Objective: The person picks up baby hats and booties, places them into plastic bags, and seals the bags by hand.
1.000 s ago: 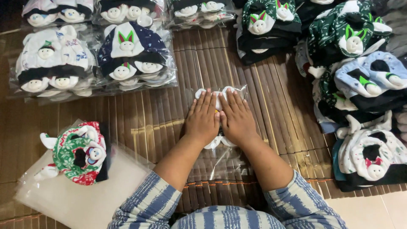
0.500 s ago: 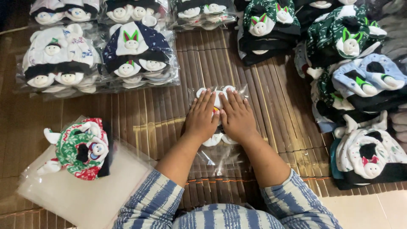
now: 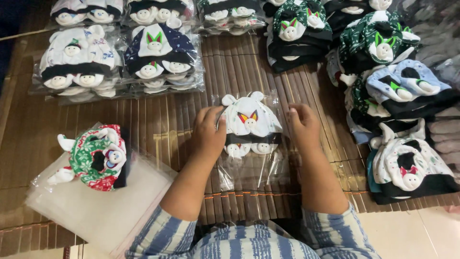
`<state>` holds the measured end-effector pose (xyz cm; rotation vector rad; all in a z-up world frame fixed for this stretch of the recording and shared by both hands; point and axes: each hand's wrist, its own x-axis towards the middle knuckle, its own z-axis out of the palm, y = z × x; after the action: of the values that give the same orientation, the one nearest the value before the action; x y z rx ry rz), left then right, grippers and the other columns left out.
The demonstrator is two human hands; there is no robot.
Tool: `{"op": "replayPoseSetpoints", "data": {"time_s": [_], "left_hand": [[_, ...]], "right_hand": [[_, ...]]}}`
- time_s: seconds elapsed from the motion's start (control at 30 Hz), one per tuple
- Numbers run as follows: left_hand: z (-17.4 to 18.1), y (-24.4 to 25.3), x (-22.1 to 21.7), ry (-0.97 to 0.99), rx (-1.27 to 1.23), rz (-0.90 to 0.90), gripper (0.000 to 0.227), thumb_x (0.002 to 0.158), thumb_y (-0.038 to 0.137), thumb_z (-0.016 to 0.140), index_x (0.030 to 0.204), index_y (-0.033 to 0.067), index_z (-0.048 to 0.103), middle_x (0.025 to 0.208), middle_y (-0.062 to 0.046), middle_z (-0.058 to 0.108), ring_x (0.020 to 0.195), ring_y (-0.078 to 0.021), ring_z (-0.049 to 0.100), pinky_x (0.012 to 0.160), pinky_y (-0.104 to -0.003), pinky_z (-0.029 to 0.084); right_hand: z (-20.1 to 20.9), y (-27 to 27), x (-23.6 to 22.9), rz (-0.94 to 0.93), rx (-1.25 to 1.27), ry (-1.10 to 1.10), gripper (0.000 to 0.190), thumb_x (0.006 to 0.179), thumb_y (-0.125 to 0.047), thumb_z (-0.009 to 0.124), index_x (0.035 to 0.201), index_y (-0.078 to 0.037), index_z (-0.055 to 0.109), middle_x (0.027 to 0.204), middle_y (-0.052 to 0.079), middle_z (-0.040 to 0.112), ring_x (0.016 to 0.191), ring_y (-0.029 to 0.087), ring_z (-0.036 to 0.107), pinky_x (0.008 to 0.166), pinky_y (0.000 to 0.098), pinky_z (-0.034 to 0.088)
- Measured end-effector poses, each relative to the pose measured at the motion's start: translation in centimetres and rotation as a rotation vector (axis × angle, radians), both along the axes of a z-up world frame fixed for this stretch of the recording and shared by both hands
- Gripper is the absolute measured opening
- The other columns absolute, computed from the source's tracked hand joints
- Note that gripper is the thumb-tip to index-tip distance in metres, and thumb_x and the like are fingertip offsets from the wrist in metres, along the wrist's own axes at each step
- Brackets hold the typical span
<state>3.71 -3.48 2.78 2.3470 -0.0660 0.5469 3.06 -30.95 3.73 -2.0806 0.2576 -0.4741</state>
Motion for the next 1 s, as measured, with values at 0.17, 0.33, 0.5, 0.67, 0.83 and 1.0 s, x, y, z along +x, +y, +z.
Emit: {"op": "replayPoseSetpoints", "data": {"time_s": [0.17,0.33,0.5,0.67,0.83,1.0], "left_hand": [[0.2,3.6,-3.3,0.662,-0.065,0.026,0.039,0.095,0.049,0.058,0.127,0.0273,0.062,0.107,0.001,0.069,0.082,-0.0212,0.071,0.069,-0.036,0.057],[-1.4,5.0,-5.3,0.803,-0.277,-0.051,0.03,0.088,0.034,0.071,0.113,0.0173,0.068,0.09,-0.005,0.077,0.043,-0.019,0.069,0.038,-0.027,0.054],[-1.0,4.5,-6.2,0.834,-0.649,-0.146,0.041,0.086,0.017,0.067,0.119,-0.0091,0.063,0.083,-0.017,0.074,0.038,-0.015,0.062,0.037,-0.023,0.045],[-1.8,4.2,-5.8,0.824,-0.647,-0.121,0.031,0.087,0.016,0.066,0.109,-0.0053,0.069,0.081,-0.016,0.074,0.036,-0.0128,0.058,0.036,-0.022,0.041],[-1.8,4.3,-5.5,0.782,-0.482,-0.086,0.016,0.082,0.016,0.069,0.091,0.0061,0.077,0.063,-0.008,0.071,0.033,-0.0152,0.06,0.032,-0.023,0.043],[-1.1,4.3,-5.8,0.84,-0.45,-0.099,0.026,0.086,0.022,0.066,0.106,0.0058,0.071,0.081,-0.01,0.078,0.038,-0.0165,0.067,0.03,-0.023,0.044]], "right_hand": [[-0.1,-3.9,-4.2,0.157,-0.115,0.472,0.025,0.097,-0.03,0.069,0.113,-0.012,0.076,0.081,0.007,0.076,0.067,0.022,0.073,0.058,0.0378,0.054],[1.2,-3.3,-6.3,0.238,0.191,0.658,0.028,0.093,-0.017,0.069,0.109,0.005,0.074,0.079,0.022,0.076,0.048,0.029,0.07,0.031,0.0306,0.045],[2.3,-2.6,-6.7,0.269,0.4,0.656,0.027,0.089,-0.006,0.07,0.106,0.015,0.069,0.083,0.028,0.07,0.039,0.025,0.062,0.025,0.0263,0.034],[0.5,-3.2,-6.1,0.281,0.412,0.664,0.023,0.089,-0.004,0.068,0.104,0.013,0.069,0.08,0.027,0.072,0.035,0.021,0.057,0.025,0.0235,0.03],[0.3,-3.4,-6.1,0.277,0.464,0.635,0.021,0.089,-0.003,0.066,0.103,0.013,0.066,0.078,0.027,0.07,0.035,0.021,0.057,0.026,0.0239,0.031],[1.4,-3.0,-6.3,0.26,0.494,0.644,0.024,0.089,-0.001,0.069,0.107,0.014,0.067,0.084,0.03,0.069,0.032,0.026,0.058,0.024,0.0266,0.035]]}}
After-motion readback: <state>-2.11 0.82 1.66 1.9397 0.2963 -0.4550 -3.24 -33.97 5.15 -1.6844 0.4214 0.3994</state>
